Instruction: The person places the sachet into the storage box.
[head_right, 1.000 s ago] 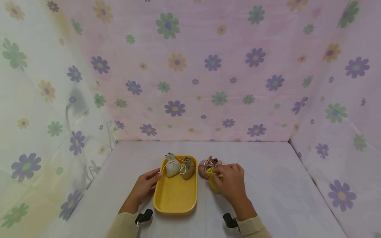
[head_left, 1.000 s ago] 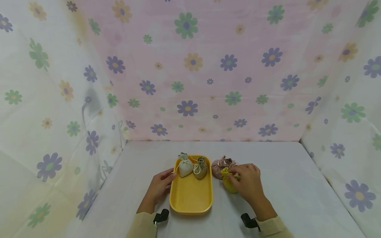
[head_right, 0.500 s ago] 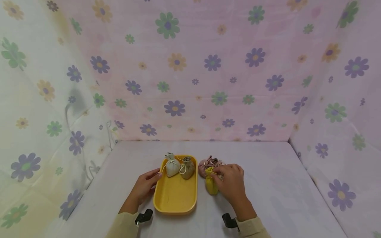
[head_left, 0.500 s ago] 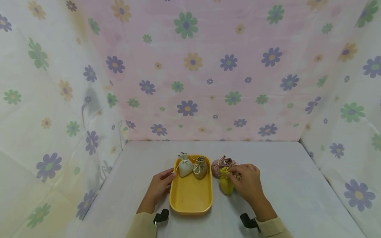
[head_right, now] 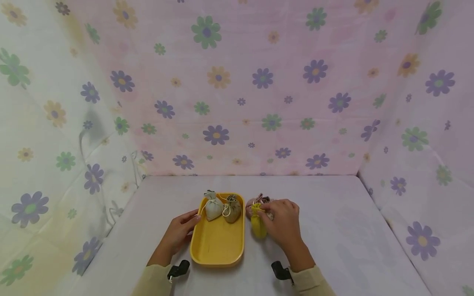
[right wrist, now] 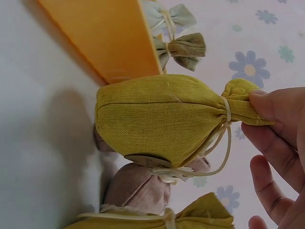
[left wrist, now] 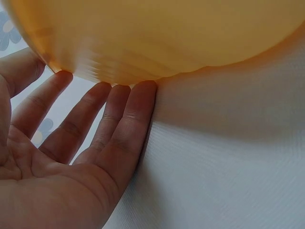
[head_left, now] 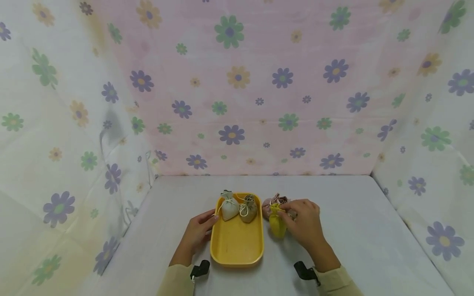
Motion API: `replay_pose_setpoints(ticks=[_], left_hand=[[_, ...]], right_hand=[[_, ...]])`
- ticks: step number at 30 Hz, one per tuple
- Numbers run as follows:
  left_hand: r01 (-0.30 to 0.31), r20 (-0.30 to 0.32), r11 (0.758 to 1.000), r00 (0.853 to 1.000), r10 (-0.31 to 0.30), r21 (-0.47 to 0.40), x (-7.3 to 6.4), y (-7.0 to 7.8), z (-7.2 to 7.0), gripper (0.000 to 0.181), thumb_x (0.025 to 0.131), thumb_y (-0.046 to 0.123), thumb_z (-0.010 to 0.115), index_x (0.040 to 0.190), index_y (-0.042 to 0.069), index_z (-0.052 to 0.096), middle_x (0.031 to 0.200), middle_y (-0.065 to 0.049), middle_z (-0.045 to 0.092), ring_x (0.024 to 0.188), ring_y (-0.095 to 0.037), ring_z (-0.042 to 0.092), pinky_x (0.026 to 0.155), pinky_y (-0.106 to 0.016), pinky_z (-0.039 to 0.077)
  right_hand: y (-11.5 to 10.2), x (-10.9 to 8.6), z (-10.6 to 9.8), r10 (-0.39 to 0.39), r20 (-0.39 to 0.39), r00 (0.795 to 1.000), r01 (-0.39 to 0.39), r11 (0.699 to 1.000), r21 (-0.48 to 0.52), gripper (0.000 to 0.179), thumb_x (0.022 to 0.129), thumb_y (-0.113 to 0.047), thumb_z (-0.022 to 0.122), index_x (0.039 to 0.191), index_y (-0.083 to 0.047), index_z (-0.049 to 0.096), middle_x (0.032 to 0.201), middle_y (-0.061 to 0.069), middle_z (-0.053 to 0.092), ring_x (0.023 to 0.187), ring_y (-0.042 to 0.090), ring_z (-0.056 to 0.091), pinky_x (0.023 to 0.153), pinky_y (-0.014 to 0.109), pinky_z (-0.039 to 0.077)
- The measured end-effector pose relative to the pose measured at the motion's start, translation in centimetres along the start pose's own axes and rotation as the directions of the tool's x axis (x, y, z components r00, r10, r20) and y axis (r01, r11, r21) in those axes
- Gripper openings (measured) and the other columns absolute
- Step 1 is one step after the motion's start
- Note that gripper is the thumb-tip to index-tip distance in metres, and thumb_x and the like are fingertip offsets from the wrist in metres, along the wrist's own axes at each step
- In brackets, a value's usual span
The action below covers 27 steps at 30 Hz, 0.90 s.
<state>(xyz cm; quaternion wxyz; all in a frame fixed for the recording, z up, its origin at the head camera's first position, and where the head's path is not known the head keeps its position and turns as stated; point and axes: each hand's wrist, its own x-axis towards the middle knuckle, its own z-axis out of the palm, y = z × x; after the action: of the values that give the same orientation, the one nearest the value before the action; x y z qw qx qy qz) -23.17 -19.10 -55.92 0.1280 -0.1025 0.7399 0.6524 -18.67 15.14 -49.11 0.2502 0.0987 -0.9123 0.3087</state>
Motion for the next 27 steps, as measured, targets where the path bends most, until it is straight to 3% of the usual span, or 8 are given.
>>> replay_pose_setpoints(ticks=[12,20,27], left_hand=[[-0.019,0.002,1.0,1.0,0.019,-0.005,0.1,-0.3,-0.1,0.053,0.099,0.039,0.071,0.146,0.019,0.06,0.146,-0.012,0.061,0.117,-0.024,0.069,0.087,-0.036,0.064],[-0.021,-0.002,1.0,1.0,0.021,0.002,0.0,-0.2,-0.1,0.053,0.098,0.04,0.071,0.146,0.02,0.061,0.145,-0.011,0.062,0.117,-0.024,0.069,0.087,-0.037,0.064],[-0.01,-0.001,1.0,1.0,0.01,0.009,-0.1,-0.1,0.0,0.054,0.097,0.042,0.072,0.146,0.021,0.061,0.147,-0.011,0.061,0.119,-0.025,0.068,0.089,-0.037,0.063]], right_hand=[[-1.1,1.4,-0.4,-0.031,-0.056,0.998,0.034,0.998,0.054,0.014,0.086,-0.023,0.086,0.096,-0.017,0.079,0.09,-0.005,0.076,0.096,0.021,0.065,0.105,0.06,0.038],[-2.1,1.9,-0.5,-0.06,-0.074,0.995,0.067,0.994,0.09,0.015,0.085,-0.021,0.087,0.096,-0.015,0.079,0.095,-0.002,0.078,0.097,0.022,0.066,0.106,0.063,0.038],[-2.8,2.4,-0.2,-0.078,-0.055,0.995,0.083,0.992,0.099,0.012,0.087,-0.023,0.086,0.095,-0.017,0.079,0.092,-0.005,0.077,0.093,0.019,0.066,0.107,0.059,0.039]])
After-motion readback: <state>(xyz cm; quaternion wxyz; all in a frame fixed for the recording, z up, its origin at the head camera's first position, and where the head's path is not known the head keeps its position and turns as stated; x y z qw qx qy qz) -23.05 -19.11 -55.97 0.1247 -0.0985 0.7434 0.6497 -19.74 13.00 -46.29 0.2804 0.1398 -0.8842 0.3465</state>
